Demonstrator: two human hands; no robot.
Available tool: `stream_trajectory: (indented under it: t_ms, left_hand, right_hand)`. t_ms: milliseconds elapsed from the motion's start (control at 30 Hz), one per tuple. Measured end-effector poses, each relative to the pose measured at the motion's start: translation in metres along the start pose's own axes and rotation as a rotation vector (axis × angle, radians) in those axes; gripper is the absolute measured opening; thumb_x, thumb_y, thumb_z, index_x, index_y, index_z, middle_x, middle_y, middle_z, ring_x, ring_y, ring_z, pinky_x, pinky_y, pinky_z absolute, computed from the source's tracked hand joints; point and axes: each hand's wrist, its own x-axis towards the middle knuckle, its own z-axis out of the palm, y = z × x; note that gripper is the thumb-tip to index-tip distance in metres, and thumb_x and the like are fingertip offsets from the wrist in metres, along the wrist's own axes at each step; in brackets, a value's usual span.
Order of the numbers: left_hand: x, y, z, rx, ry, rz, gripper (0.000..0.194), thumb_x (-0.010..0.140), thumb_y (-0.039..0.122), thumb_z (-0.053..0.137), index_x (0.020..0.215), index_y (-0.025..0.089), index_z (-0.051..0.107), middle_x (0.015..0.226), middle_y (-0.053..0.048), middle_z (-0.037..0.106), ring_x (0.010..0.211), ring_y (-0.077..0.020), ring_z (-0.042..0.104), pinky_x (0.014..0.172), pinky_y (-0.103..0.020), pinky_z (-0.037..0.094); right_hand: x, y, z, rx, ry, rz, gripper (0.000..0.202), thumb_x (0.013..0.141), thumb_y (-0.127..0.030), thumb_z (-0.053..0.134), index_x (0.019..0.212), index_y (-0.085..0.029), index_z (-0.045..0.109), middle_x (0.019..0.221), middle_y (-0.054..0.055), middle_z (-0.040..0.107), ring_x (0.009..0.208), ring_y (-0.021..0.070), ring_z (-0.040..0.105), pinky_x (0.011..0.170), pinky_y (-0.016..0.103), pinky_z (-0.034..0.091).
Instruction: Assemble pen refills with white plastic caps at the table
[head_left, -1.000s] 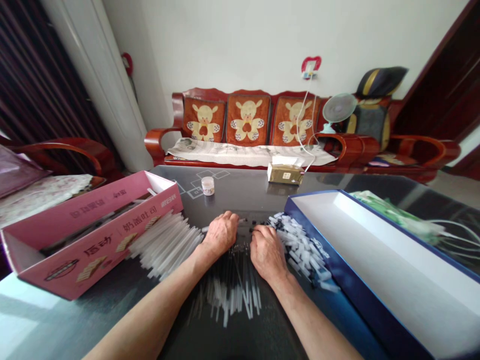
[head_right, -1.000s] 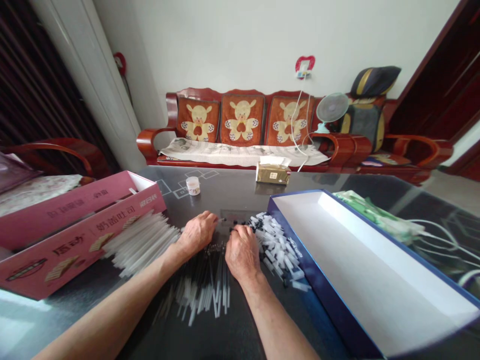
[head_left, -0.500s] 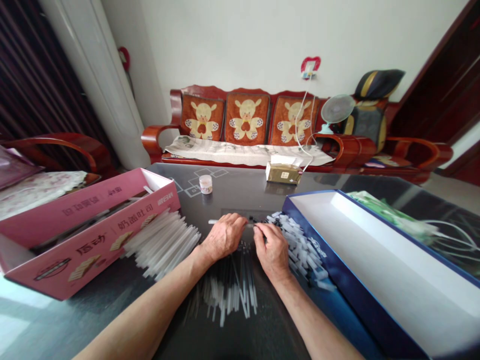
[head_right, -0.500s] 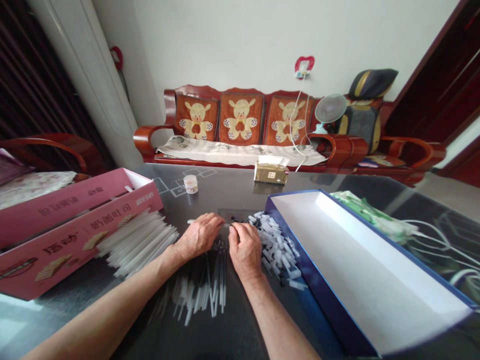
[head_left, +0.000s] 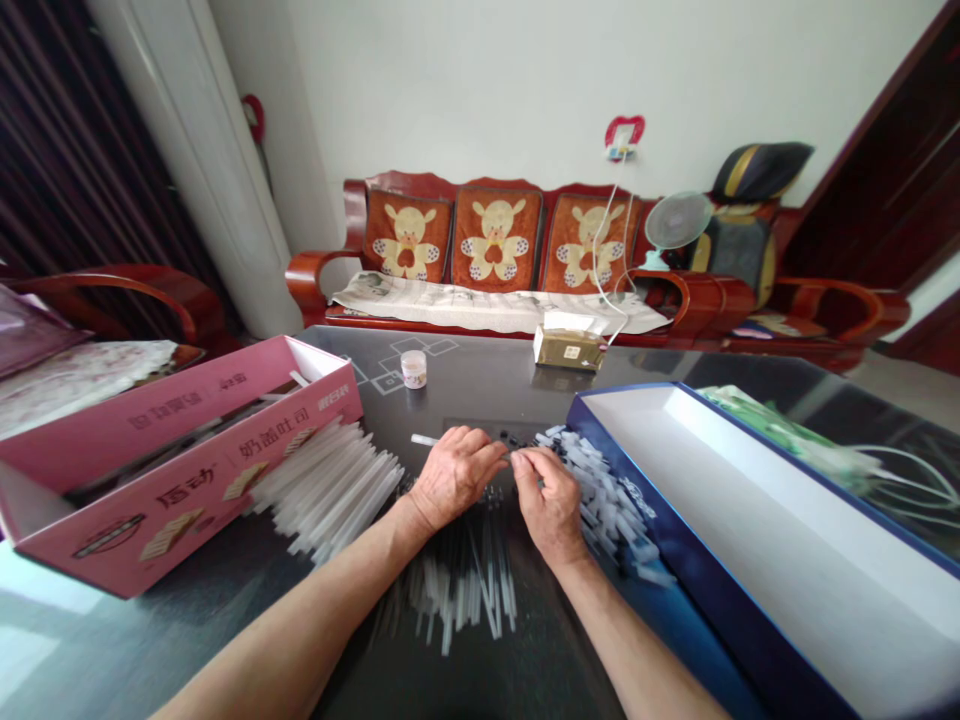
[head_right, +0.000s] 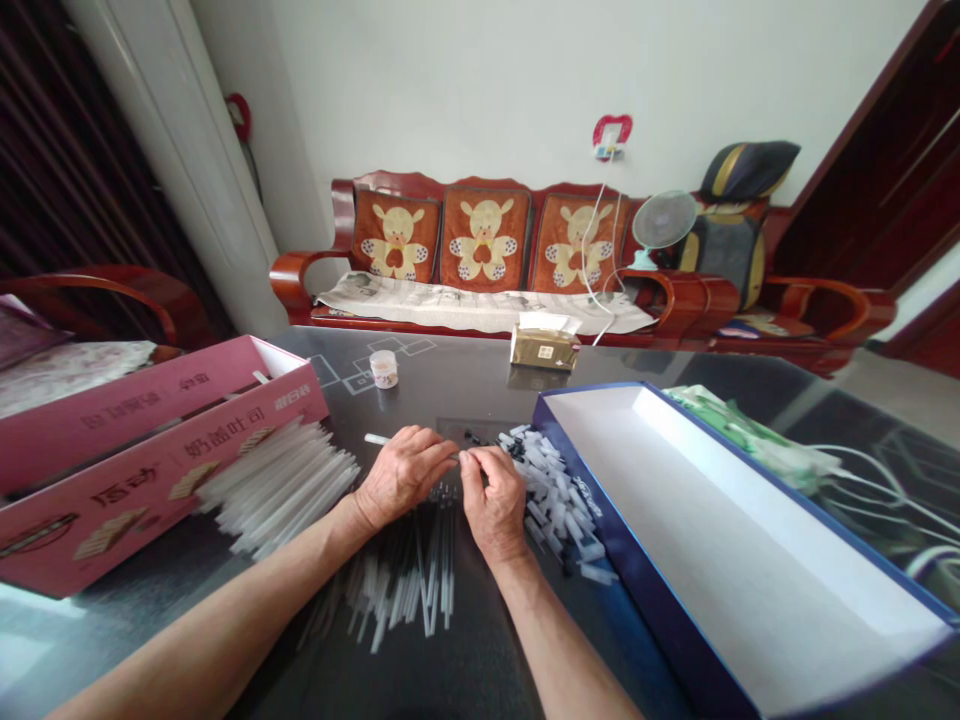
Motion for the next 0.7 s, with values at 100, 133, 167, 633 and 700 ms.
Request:
stream_trajectory:
  t_ms: [100, 133, 167, 633, 700]
  left_hand:
    - [-0.0002, -0.0004, -0.0001, 0.013, -0.002, 0.001, 0.028, 0.095, 0.033, 0.038, 0.096, 0.019, 0.062, 0.075, -0.003, 0.057, 0.071, -0.0157, 0.049, 0.069, -0.03, 0.038]
    - [-0.0002, -0.0006, -0.0005, 0.022, -0.001, 0.002, 0.028, 0.095, 0.033, 0.038, 0.096, 0.018, 0.061, 0.075, -0.003, 0.057, 0.07, -0.0157, 0.049, 0.068, -0.03, 0.038]
    - [-0.0002, -0.0008, -0.0009, 0.033, 0.003, 0.002, 0.028, 0.095, 0.033, 0.037, 0.095, 0.018, 0.061, 0.074, -0.003, 0.057, 0.07, -0.0158, 0.048, 0.068, -0.031, 0.038]
    - [0.0006, 0.001, -0.0021, 0.092, -0.022, 0.0, 0.029, 0.095, 0.033, 0.036, 0.092, 0.019, 0.061, 0.074, -0.003, 0.055, 0.071, -0.0164, 0.047, 0.067, -0.032, 0.035]
    - [0.0, 0.0004, -0.0012, 0.093, -0.022, -0.006, 0.03, 0.095, 0.033, 0.035, 0.092, 0.018, 0.061, 0.074, -0.003, 0.055, 0.071, -0.0164, 0.047, 0.067, -0.032, 0.035]
  right_hand:
    - [0.0013, 0.0002, 0.0001, 0.084, -0.015, 0.03, 0.015, 0.087, -0.023, 0.051, 0.083, -0.019, 0.064, 0.083, 0.006, 0.067, 0.079, 0.0167, 0.062, 0.071, 0.03, 0.051]
    - [0.0014, 0.0003, 0.0, 0.107, -0.024, 0.041, 0.014, 0.087, -0.023, 0.052, 0.086, -0.019, 0.065, 0.086, 0.006, 0.067, 0.081, 0.0167, 0.062, 0.072, 0.029, 0.051]
    - [0.0011, 0.0003, 0.0, 0.126, -0.033, 0.05, 0.013, 0.087, -0.023, 0.052, 0.089, -0.019, 0.065, 0.089, 0.006, 0.067, 0.084, 0.0167, 0.063, 0.072, 0.028, 0.051]
    - [-0.001, 0.0042, 0.0035, -0.023, -0.022, -0.013, 0.014, 0.088, -0.023, 0.048, 0.087, -0.019, 0.061, 0.086, 0.007, 0.064, 0.082, 0.0183, 0.061, 0.075, 0.033, 0.05]
    - [-0.0015, 0.0036, 0.0035, -0.015, -0.031, -0.024, 0.014, 0.086, -0.021, 0.048, 0.093, -0.019, 0.061, 0.092, 0.008, 0.064, 0.087, 0.0193, 0.06, 0.076, 0.034, 0.051]
